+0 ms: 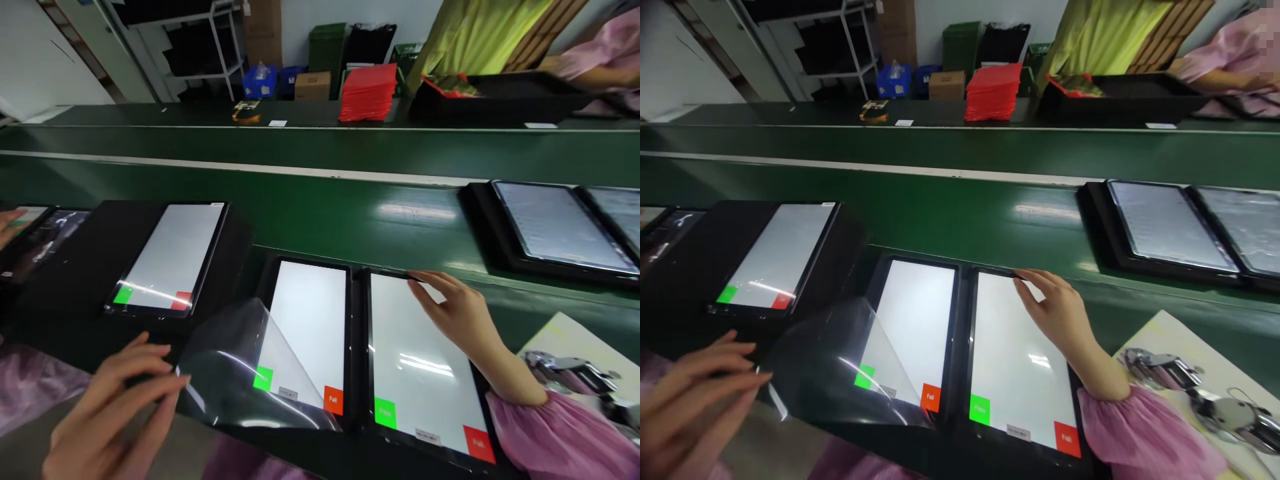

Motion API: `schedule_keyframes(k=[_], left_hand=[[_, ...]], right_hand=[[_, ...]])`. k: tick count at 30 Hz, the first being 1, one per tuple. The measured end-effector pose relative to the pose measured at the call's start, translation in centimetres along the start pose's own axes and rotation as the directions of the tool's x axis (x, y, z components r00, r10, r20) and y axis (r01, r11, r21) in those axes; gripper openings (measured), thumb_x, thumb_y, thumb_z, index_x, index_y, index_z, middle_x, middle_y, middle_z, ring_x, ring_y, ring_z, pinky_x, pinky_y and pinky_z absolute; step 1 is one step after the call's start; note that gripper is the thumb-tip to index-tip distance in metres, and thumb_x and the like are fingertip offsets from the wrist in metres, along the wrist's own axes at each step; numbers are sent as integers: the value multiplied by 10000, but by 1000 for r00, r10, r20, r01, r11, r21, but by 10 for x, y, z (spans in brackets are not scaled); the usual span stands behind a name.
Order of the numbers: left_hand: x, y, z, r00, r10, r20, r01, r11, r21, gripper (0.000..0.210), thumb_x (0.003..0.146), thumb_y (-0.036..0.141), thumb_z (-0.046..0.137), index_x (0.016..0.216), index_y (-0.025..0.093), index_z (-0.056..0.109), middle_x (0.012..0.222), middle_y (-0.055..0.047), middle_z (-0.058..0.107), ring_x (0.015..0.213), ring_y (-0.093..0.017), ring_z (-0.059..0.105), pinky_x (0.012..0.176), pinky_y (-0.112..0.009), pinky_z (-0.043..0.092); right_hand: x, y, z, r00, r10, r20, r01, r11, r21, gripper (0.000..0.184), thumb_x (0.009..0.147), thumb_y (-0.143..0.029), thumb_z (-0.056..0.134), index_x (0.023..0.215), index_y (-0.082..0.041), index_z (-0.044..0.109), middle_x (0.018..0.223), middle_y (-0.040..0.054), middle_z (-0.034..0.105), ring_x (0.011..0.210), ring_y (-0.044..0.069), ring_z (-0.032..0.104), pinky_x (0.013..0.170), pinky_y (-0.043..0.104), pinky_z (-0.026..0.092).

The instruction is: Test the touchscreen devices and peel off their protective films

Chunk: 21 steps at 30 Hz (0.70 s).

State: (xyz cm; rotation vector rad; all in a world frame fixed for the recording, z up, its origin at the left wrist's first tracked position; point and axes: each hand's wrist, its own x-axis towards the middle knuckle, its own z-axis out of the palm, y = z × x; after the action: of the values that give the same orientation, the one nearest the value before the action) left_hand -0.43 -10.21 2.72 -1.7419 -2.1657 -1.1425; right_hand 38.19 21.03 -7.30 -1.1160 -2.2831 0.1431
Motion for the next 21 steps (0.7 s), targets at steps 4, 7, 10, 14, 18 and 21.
schedule_keyframes(k=[4,7,10,14,18,21], left_hand=[[55,23,37,996,7,94,-2,999,-52,115,986,281,648,1039,281,750,949,34,739,840,-120,728,887,-240,606],[90,40,71,986,28,162,0,986,-169,117,1019,260,593,1057,265,703,872,62,746,790,-95,731,758,-178,573],[111,46,108,958,37,283,31,972,-234,143,1035,250,537,1029,248,680,825,62,738,726,-89,717,692,-175,552],[114,33,148,862,69,502,65,967,-244,264,1075,293,454,1231,267,666,1037,11,808,942,-164,781,976,-350,602],[98,22,149,782,43,622,100,976,-194,492,1108,349,404,1600,340,401,1372,-38,738,1358,-247,654,1289,-625,341],[75,21,119,871,-94,482,251,929,-273,472,1110,372,427,1582,360,435,1507,-33,649,1442,-236,583,1221,-472,499]], right_hand=[[-6,-49,-26,986,-168,-6,168,985,27,252,1070,-288,542,1152,-213,768,1036,93,793,948,275,747,894,464,596],[-18,-117,-43,841,-529,114,496,837,230,346,1064,-123,532,1346,-230,701,1279,80,737,1141,212,667,950,371,554],[-29,-164,-43,663,-733,151,703,679,213,380,1115,-214,504,1385,-422,672,1524,-120,592,1193,156,586,858,314,522],[-25,-165,-22,645,-734,212,719,677,157,258,1068,-190,557,961,-190,792,1218,19,749,927,182,567,682,342,461],[6,-138,4,657,-719,225,647,692,322,224,996,-86,616,804,-171,693,734,13,673,721,184,523,619,355,386],[42,-115,27,806,-560,193,411,763,500,156,1003,-114,612,951,-199,732,878,15,760,796,184,610,721,341,454]])
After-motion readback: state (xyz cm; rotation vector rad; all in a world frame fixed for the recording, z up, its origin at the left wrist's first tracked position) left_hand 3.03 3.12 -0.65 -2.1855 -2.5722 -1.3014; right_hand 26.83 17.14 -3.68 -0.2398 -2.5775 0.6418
